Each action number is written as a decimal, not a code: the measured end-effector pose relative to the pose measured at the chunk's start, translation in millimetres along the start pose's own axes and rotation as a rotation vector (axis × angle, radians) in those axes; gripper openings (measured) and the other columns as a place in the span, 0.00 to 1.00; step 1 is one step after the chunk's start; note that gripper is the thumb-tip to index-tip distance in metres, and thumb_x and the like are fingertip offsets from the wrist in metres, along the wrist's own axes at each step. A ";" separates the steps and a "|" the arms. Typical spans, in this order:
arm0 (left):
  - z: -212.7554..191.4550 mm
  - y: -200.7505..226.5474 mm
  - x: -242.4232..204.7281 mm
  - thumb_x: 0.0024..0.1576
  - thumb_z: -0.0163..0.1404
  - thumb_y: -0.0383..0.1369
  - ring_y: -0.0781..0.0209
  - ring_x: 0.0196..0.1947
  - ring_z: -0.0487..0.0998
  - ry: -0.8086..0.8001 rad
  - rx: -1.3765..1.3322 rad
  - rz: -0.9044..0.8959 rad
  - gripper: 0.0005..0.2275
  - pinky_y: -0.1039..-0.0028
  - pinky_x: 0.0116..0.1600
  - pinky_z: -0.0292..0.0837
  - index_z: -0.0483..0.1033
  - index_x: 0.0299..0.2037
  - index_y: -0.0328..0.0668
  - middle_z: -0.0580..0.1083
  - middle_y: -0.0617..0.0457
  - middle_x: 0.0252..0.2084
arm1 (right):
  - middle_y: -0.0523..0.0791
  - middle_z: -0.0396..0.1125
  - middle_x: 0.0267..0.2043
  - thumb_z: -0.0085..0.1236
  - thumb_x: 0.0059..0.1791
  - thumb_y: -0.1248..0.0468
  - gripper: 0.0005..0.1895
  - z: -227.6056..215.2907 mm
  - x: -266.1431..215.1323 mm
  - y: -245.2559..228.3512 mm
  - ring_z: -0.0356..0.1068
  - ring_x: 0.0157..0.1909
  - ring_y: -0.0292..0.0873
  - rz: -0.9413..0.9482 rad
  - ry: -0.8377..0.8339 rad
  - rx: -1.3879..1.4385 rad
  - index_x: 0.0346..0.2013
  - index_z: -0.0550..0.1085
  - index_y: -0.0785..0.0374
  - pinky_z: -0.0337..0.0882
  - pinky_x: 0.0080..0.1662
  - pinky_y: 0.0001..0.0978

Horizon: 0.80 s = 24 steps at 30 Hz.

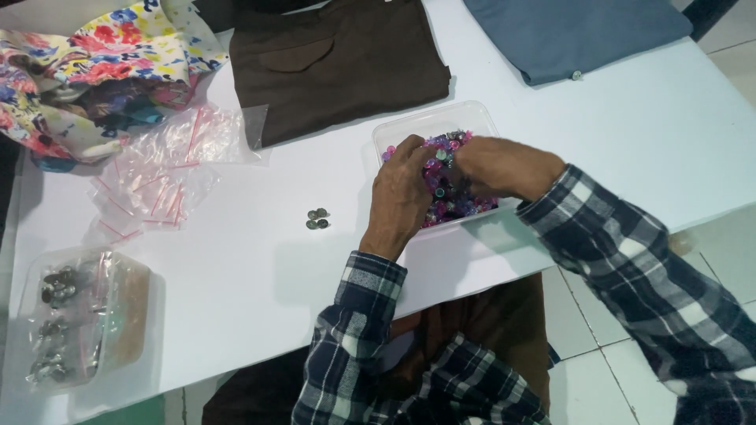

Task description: Sorting various types of buttons from a container and placing them on a table.

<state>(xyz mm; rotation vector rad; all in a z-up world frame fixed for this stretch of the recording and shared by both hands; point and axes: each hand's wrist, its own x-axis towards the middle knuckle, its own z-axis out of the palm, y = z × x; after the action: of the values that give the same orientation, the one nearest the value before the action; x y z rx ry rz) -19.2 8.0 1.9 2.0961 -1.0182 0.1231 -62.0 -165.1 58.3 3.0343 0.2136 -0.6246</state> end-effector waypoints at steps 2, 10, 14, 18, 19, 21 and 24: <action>-1.7 4.0 -0.9 0.58 0.41 0.15 0.44 0.52 0.79 0.009 0.009 -0.008 0.16 0.63 0.51 0.78 0.74 0.52 0.41 0.71 0.45 0.56 | 0.56 0.76 0.35 0.58 0.45 0.73 0.10 14.8 13.8 6.9 0.79 0.41 0.56 -0.017 0.064 0.062 0.40 0.80 0.68 0.79 0.40 0.41; -0.3 3.8 -0.9 0.59 0.41 0.14 0.45 0.54 0.79 0.027 0.021 -0.042 0.17 0.68 0.52 0.78 0.75 0.53 0.41 0.71 0.44 0.57 | 0.54 0.77 0.33 0.53 0.47 0.75 0.12 -19.8 -10.8 -6.2 0.80 0.38 0.53 0.054 0.250 0.115 0.41 0.82 0.65 0.80 0.38 0.38; -0.5 5.0 -0.2 0.59 0.42 0.14 0.45 0.55 0.78 0.031 0.016 -0.062 0.18 0.67 0.55 0.77 0.75 0.53 0.42 0.71 0.44 0.58 | 0.53 0.77 0.34 0.54 0.46 0.74 0.12 -12.4 -11.8 -6.7 0.80 0.39 0.52 0.055 0.180 0.144 0.40 0.82 0.64 0.80 0.39 0.36; 2.3 0.3 -1.5 0.59 0.42 0.15 0.48 0.58 0.76 0.022 0.021 -0.085 0.17 0.67 0.58 0.76 0.75 0.53 0.45 0.70 0.47 0.60 | 0.55 0.75 0.33 0.54 0.45 0.76 0.09 -6.9 0.3 -10.9 0.79 0.37 0.53 0.068 0.225 0.154 0.37 0.80 0.70 0.79 0.36 0.38; 2.4 0.6 -0.6 0.59 0.42 0.15 0.48 0.58 0.76 0.023 0.022 -0.081 0.17 0.67 0.58 0.76 0.75 0.53 0.45 0.70 0.47 0.60 | 0.55 0.75 0.33 0.54 0.45 0.76 0.09 -4.8 2.2 -7.8 0.79 0.37 0.53 0.070 0.228 0.153 0.37 0.80 0.70 0.79 0.36 0.38; 2.3 0.6 -1.0 0.58 0.43 0.15 0.47 0.59 0.75 0.034 0.020 -0.099 0.18 0.66 0.59 0.75 0.75 0.54 0.45 0.70 0.46 0.60 | 0.56 0.74 0.34 0.54 0.44 0.77 0.10 0.7 6.5 -2.9 0.78 0.37 0.56 0.016 0.318 0.067 0.37 0.81 0.70 0.79 0.36 0.42; 0.7 2.1 -2.7 0.59 0.43 0.15 0.47 0.59 0.75 0.044 -0.003 -0.104 0.18 0.66 0.60 0.75 0.74 0.54 0.46 0.70 0.46 0.61 | 0.52 0.75 0.34 0.55 0.46 0.74 0.09 5.6 13.2 -2.4 0.79 0.37 0.51 0.038 0.320 0.070 0.37 0.81 0.66 0.79 0.36 0.37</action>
<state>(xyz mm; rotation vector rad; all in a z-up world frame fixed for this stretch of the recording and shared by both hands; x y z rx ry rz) -22.6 8.5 1.6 2.1291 -0.8805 0.1150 -52.6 -161.3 47.9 3.1818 0.1447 -0.1422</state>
